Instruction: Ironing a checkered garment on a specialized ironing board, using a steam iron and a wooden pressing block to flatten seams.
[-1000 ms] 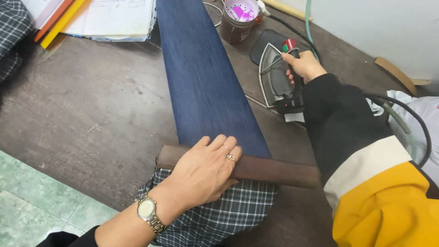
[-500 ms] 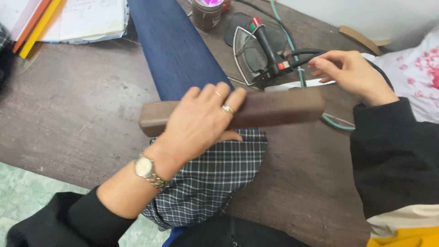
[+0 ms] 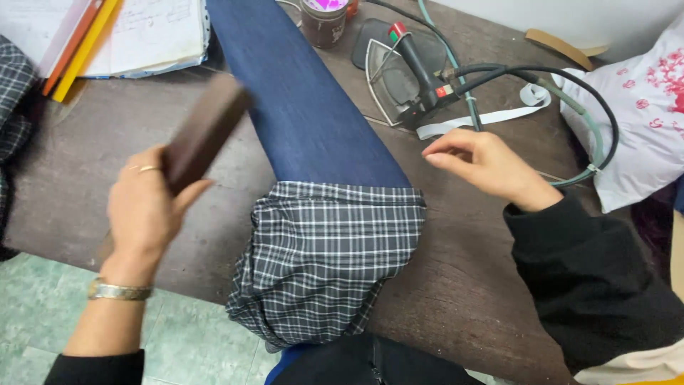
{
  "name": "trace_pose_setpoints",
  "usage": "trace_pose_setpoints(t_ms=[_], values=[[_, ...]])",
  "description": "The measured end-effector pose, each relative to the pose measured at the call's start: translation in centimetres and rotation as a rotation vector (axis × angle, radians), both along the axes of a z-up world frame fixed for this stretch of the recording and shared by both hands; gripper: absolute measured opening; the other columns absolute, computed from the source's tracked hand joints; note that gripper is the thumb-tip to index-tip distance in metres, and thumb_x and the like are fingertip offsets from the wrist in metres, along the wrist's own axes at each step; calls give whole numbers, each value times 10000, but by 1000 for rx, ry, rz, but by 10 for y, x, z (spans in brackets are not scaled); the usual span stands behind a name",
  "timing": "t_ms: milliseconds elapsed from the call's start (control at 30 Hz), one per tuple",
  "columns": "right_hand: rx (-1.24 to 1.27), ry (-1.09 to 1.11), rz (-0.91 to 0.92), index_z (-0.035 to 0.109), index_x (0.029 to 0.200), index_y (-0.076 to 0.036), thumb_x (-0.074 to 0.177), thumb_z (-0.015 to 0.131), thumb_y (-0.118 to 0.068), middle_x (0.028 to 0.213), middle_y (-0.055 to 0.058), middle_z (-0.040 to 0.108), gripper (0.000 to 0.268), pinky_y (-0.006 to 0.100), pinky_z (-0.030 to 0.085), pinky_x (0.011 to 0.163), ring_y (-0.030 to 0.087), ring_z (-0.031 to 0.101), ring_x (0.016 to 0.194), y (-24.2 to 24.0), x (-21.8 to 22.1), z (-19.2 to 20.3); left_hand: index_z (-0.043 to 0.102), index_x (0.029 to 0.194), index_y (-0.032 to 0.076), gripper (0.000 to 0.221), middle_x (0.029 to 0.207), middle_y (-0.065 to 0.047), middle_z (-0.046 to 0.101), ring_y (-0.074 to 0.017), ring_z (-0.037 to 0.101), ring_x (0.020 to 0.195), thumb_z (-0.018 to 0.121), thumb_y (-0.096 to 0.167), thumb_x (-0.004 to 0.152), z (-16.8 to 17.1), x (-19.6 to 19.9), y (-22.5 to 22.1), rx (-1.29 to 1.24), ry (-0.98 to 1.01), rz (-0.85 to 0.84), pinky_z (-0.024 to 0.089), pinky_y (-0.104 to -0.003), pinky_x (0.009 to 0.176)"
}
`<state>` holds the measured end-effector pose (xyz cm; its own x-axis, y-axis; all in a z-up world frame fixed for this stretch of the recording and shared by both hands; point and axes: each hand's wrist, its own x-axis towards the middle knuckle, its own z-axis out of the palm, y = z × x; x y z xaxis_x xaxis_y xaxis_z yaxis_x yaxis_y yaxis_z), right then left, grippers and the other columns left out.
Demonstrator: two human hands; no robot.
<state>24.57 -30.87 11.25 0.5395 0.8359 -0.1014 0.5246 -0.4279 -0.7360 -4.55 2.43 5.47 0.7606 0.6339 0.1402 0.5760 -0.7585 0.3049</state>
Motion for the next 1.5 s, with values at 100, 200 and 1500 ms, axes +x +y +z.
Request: trace_pose_setpoints(t_ms=[100, 200, 1500], values=[[37, -13, 98, 727, 1010, -74, 879, 691, -153, 940, 104, 700, 157, 330, 576, 722, 194, 681, 831, 30, -18, -10, 520, 1275, -32, 700, 1103, -211, 587, -400, 612, 1010, 782, 430, 820, -50, -38, 36, -28, 52, 160, 483, -486, 819], [25, -55, 210, 711, 997, -96, 855, 716, -165, 950, 85, 684, 157, 336, 577, 710, 213, 696, 855, 56, -31, -30, 530, 1267, 42, 698, 1121, -166, 591, -381, 608, 1039, 755, 509, 799, -107, -57, 61, -26, 174, 239, 475, -508, 830], [-291, 327, 235, 735, 946, -84, 874, 627, -283, 885, 4, 697, 237, 275, 437, 784, 117, 597, 818, -40, 55, -96, 587, 1144, -27, 396, 1049, -174, 609, -336, 618, 925, 490, 318, 976, -15, 25, -263, -794, -11, -843, 478, -412, 835]])
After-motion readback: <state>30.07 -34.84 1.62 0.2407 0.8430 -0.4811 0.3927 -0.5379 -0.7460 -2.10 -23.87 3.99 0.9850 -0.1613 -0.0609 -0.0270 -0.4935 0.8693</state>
